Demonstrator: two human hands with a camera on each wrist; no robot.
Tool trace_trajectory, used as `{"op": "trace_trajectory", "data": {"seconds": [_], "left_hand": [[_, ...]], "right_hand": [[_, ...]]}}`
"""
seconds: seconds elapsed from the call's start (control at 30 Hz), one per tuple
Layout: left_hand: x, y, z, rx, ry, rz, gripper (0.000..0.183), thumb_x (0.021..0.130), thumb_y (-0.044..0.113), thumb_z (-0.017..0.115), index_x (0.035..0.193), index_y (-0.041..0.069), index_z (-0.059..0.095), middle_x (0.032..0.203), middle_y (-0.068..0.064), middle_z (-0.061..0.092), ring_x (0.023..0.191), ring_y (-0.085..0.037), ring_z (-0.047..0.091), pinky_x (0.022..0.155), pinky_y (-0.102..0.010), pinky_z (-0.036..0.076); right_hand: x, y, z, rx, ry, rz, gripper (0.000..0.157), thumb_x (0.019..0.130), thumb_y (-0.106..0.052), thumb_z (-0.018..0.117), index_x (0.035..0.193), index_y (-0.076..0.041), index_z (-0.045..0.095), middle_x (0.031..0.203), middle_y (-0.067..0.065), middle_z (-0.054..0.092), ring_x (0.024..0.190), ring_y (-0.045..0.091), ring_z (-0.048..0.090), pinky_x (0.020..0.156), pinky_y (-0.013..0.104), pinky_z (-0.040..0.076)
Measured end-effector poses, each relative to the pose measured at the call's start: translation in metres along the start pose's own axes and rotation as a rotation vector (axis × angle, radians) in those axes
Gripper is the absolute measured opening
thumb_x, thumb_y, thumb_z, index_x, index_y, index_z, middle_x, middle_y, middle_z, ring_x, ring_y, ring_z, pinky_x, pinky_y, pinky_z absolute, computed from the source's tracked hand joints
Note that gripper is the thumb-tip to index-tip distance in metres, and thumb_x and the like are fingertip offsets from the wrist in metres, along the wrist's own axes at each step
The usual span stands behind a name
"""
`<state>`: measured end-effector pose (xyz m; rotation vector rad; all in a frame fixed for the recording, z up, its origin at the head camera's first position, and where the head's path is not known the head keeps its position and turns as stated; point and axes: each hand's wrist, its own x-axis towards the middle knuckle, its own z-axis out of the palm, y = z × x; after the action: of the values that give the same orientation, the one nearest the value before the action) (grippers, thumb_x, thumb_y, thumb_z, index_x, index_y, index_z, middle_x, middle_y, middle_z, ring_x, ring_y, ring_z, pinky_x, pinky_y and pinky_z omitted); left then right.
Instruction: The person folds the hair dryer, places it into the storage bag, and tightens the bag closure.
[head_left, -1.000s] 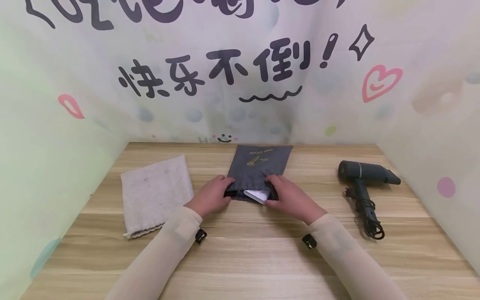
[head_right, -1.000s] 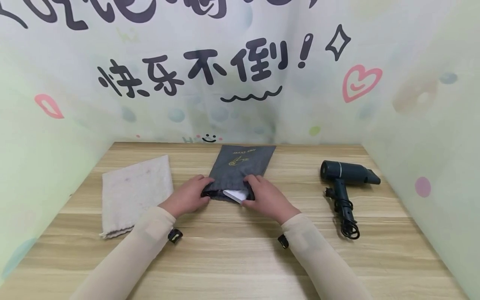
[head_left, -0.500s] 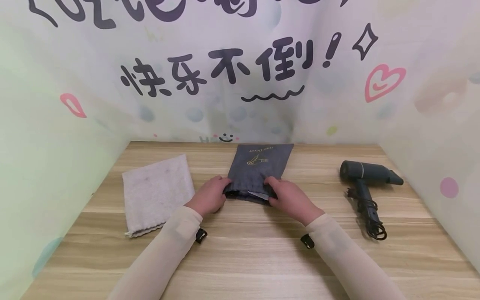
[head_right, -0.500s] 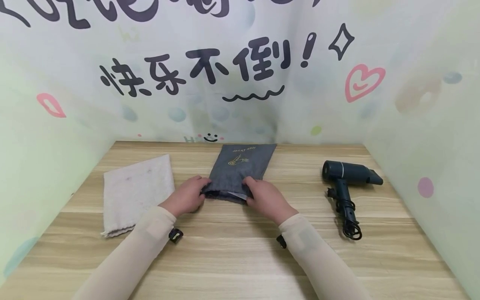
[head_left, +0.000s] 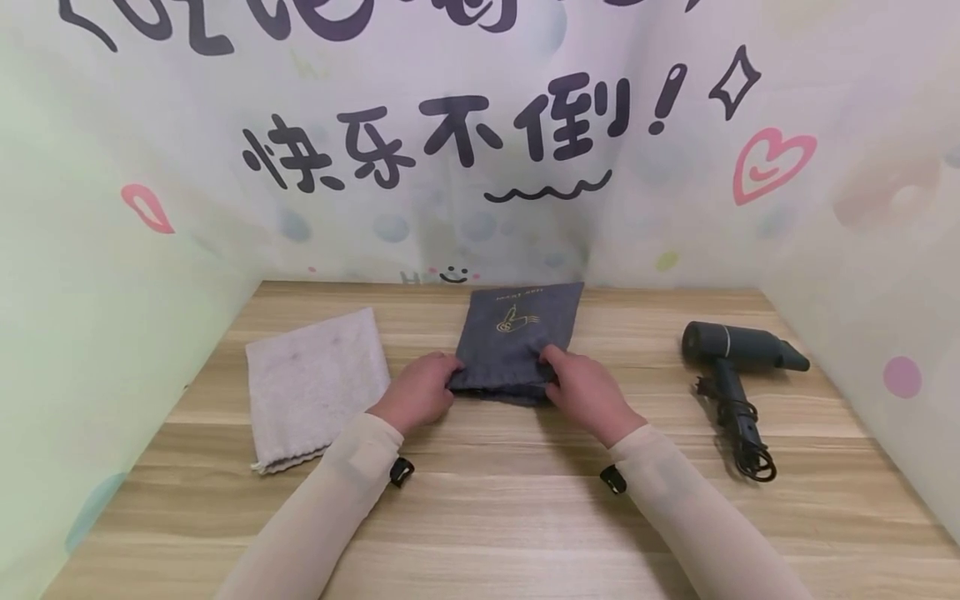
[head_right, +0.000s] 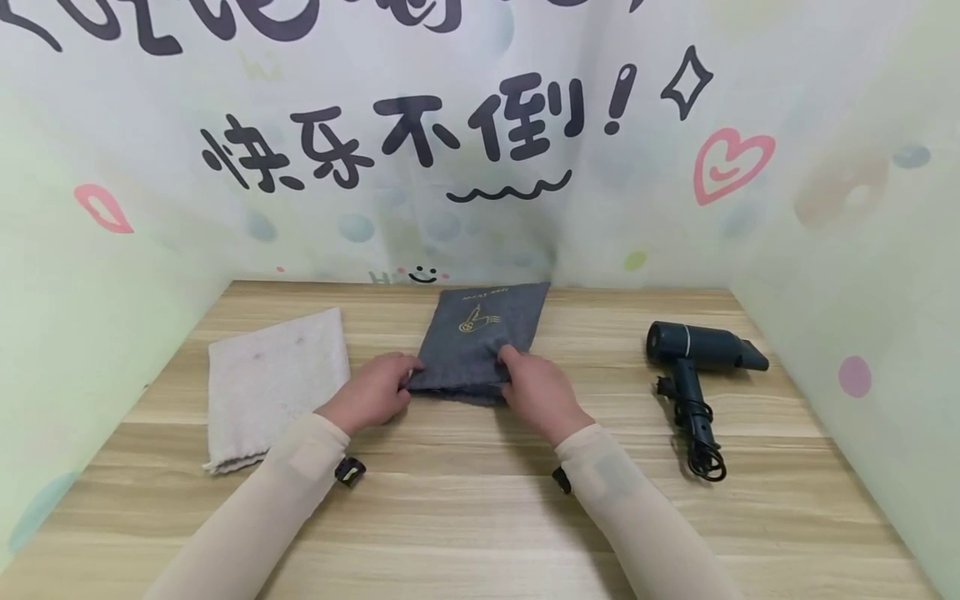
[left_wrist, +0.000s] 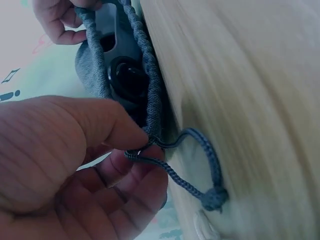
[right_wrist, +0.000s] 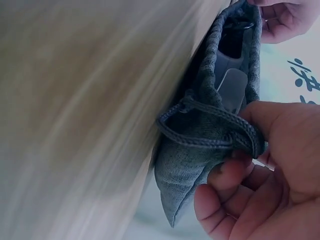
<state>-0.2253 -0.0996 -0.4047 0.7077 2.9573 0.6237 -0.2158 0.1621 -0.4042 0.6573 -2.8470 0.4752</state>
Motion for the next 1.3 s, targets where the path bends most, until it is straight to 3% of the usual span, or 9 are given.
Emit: {"op": "trace_trajectory", "data": {"seconds": [0.17,0.37,0.6,0.83,1.1,1.3], "left_hand": [[-0.001,0.005,-0.001,0.023,-0.059,0.024,0.035,0.081,0.000,0.065,0.116,0.003,0.069,0.109,-0.012,0.068,0.096,-0.025,0.064,0.085,-0.040,0.052],[-0.003,0.010,-0.005,0.030,-0.111,0.021,0.027,0.083,0.005,0.066,0.110,0.005,0.071,0.107,-0.009,0.068,0.096,-0.023,0.064,0.085,-0.039,0.052],[0.000,0.010,-0.001,0.052,-0.074,0.053,0.042,0.081,0.019,0.076,0.120,0.010,0.064,0.115,-0.007,0.055,0.099,-0.022,0.058,0.086,-0.037,0.049],[0.008,0.018,0.005,0.106,-0.054,0.138,0.047,0.086,0.013,0.074,0.130,0.008,0.058,0.120,-0.011,0.052,0.093,-0.025,0.062,0.084,-0.038,0.052],[0.015,0.022,0.010,0.093,-0.048,0.101,0.046,0.090,0.017,0.069,0.133,0.008,0.056,0.121,-0.011,0.054,0.090,-0.025,0.062,0.082,-0.038,0.052],[0.017,0.025,0.010,0.128,-0.094,0.096,0.057,0.086,0.018,0.074,0.138,0.007,0.052,0.123,-0.014,0.050,0.077,-0.021,0.060,0.074,-0.036,0.052]], "right_hand": [[-0.002,0.003,-0.002,0.001,-0.025,0.020,0.027,0.083,-0.001,0.071,0.109,-0.005,0.062,0.081,0.009,0.067,0.068,0.025,0.062,0.063,0.042,0.051],[-0.002,0.006,-0.004,0.002,-0.054,0.012,0.025,0.085,0.000,0.068,0.109,-0.005,0.062,0.089,0.012,0.068,0.076,0.028,0.066,0.068,0.044,0.053],[-0.002,0.010,-0.007,0.034,-0.121,-0.020,0.028,0.086,-0.002,0.069,0.113,-0.003,0.061,0.097,0.012,0.068,0.083,0.028,0.066,0.074,0.044,0.053],[-0.004,0.010,-0.006,0.079,-0.093,-0.008,0.037,0.086,-0.001,0.063,0.122,0.001,0.057,0.110,0.018,0.067,0.092,0.031,0.066,0.080,0.047,0.052],[-0.005,0.012,-0.009,0.124,-0.137,-0.009,0.043,0.086,0.002,0.059,0.128,0.005,0.052,0.115,0.023,0.065,0.099,0.035,0.066,0.084,0.048,0.052],[-0.005,0.014,-0.010,0.136,-0.166,-0.027,0.043,0.088,0.001,0.058,0.130,0.005,0.051,0.120,0.023,0.064,0.107,0.035,0.064,0.089,0.049,0.051]]}}
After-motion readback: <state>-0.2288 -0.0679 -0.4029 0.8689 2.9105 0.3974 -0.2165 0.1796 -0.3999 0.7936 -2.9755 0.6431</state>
